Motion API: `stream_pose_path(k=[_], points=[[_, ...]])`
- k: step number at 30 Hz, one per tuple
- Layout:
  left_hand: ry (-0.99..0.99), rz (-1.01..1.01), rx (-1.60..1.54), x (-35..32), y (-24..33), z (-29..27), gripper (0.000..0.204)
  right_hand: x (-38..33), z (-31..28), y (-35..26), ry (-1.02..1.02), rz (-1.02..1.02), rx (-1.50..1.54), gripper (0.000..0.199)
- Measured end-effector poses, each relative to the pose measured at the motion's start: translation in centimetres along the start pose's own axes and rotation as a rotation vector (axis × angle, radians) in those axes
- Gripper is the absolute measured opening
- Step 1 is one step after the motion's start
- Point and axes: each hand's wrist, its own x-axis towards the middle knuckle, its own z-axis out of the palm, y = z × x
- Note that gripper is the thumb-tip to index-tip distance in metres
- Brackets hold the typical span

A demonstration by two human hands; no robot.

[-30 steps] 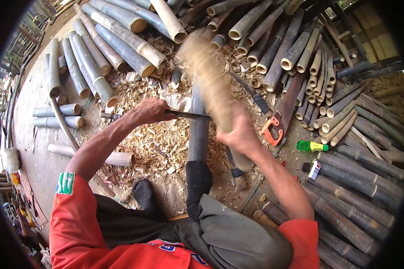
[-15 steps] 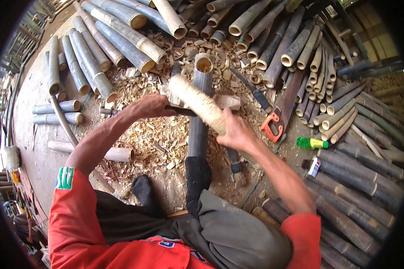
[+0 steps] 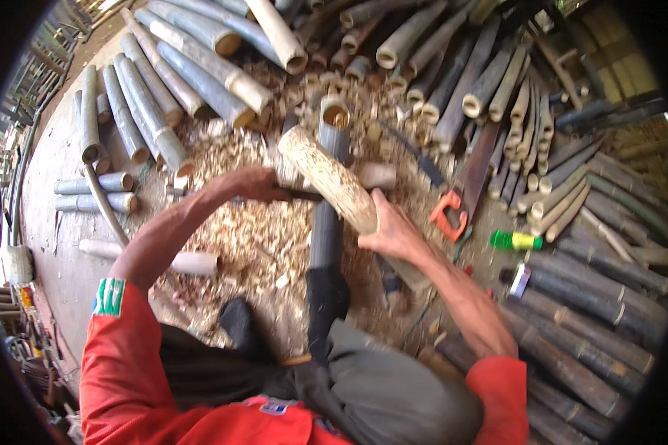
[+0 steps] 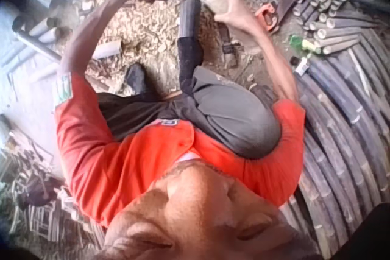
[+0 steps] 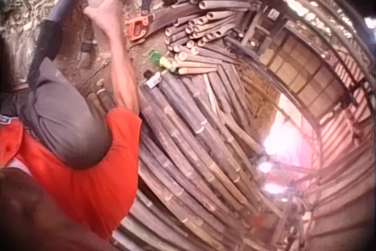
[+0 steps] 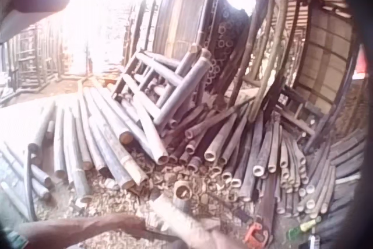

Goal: The person holds a section of bamboo and uses a small blade to scrape the exterior surface, then uses a larger wooden piece to hammer a chisel-like tool through the bamboo to create a hole.

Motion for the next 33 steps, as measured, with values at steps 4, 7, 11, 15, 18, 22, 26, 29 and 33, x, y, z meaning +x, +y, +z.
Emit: stream_pose_path(k=[4,7,11,15,18,22,26,29,33], points=[[-0.345,-0.156,-0.089,0.6,-0.5,-1.9,0.048,-0.7,-5.5,4.2,0.081,-0.036,0.145,0.094],[-0.216,-0.095,0.096,0.1,0.2,-3.1,0.036,-3.5,-8.2,1.4,0.172,0.022,0.718,0.083],[0.120,0.077,0.775,-0.2,5.7,-5.0,0.038,-7.0,-6.0,3.7,0.254,0.117,1.130,0.067],[0.300,-0.047,0.671,-4.2,4.9,0.9,0.024,-10.1,-2.5,4.2,0.276,0.334,1.311,0.062],[0.792,0.215,0.487,-7.0,1.9,6.9,0.029,-10.2,0.2,5.9,0.213,0.387,1.303,0.065],[0.462,0.026,0.346,-9.1,1.8,10.7,0.032,-10.0,0.8,5.7,0.156,0.365,1.144,0.062],[0.429,-0.033,0.298,-9.5,1.2,11.8,0.033,-9.6,0.9,4.7,0.169,0.373,1.035,0.068],[0.403,-0.037,0.293,-9.3,0.9,11.8,0.035,-9.5,1.1,4.6,0.164,0.348,0.997,0.069],[0.411,-0.057,0.278,-9.0,1.0,11.7,0.031,-9.4,0.8,4.1,0.125,0.354,0.966,0.070]])
